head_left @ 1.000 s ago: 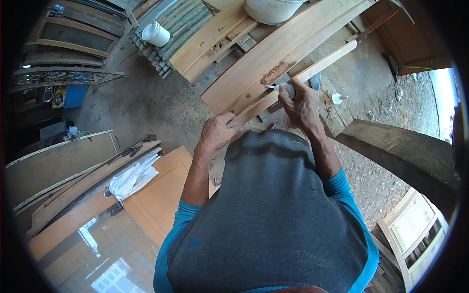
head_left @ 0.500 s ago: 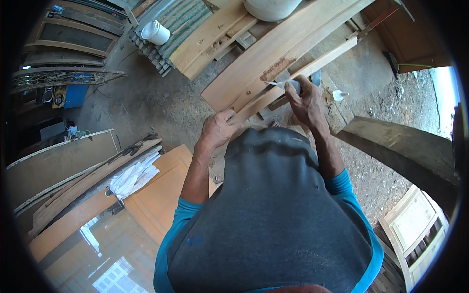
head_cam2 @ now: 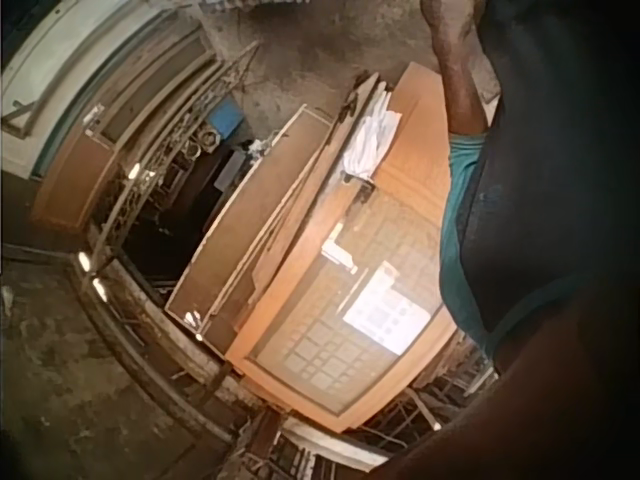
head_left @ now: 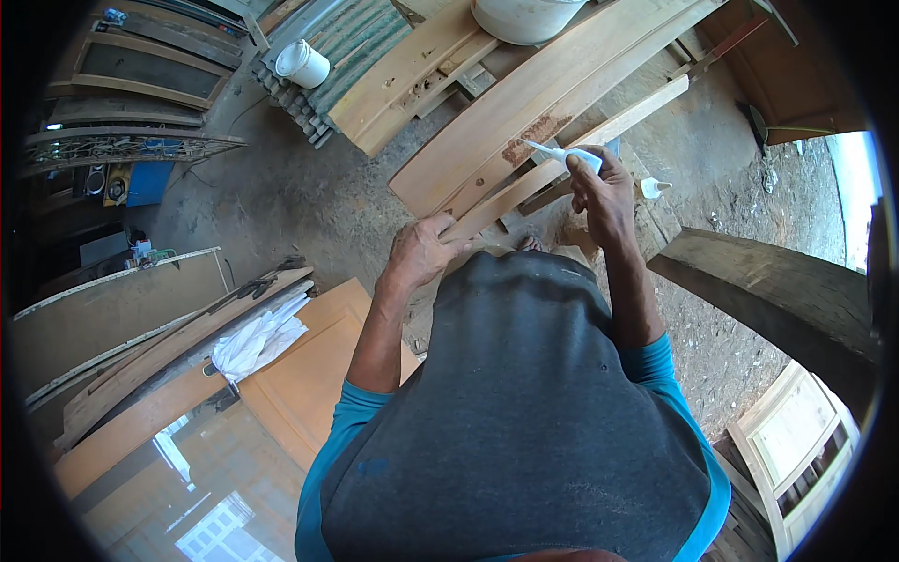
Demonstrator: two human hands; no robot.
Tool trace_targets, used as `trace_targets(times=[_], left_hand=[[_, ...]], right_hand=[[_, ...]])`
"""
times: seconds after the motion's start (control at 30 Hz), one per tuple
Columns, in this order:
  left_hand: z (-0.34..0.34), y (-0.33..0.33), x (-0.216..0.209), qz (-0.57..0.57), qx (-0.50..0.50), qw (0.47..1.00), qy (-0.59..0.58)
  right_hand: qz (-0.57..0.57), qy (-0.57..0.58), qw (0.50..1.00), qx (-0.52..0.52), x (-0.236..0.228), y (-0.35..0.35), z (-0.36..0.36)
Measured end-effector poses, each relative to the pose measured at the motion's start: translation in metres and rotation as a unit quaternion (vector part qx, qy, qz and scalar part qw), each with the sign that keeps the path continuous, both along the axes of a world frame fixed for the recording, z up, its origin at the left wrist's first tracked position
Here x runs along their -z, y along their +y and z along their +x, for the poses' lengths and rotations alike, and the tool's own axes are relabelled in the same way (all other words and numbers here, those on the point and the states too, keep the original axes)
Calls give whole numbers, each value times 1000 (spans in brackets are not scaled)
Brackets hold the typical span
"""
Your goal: The person applies glue from a tube to a wooden plank and then uses a scraper to spread the glue into a recessed section of the wood.
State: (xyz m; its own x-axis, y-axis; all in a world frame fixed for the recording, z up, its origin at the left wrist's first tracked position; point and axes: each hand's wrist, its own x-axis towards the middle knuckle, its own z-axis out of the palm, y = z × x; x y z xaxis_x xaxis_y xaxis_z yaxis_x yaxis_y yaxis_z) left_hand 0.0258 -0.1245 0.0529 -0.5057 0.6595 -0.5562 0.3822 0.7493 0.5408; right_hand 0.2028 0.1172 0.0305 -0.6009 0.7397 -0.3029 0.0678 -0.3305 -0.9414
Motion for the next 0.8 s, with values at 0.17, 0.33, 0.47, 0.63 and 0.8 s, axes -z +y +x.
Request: trace_targets(times=[0.17, 0.33, 0.47, 0.63, 0.8], left_hand=[[-1, 0, 4, 13, 10, 1000, 16], [-1, 0, 2, 9, 13, 1000, 18], [0, 5, -8, -16, -4, 1000, -7], [-1, 4, -7, -8, 5, 1000, -1], [1, 3, -6, 13, 0, 1000, -7]], right_hand=[[132, -90, 987, -13, 2, -1, 2], [197, -96, 975, -18, 4, -8, 2], [209, -119, 970, -35, -1, -11, 0], [242, -146, 958, -46, -7, -13, -1], [243, -127, 960, -50, 0, -14, -1]])
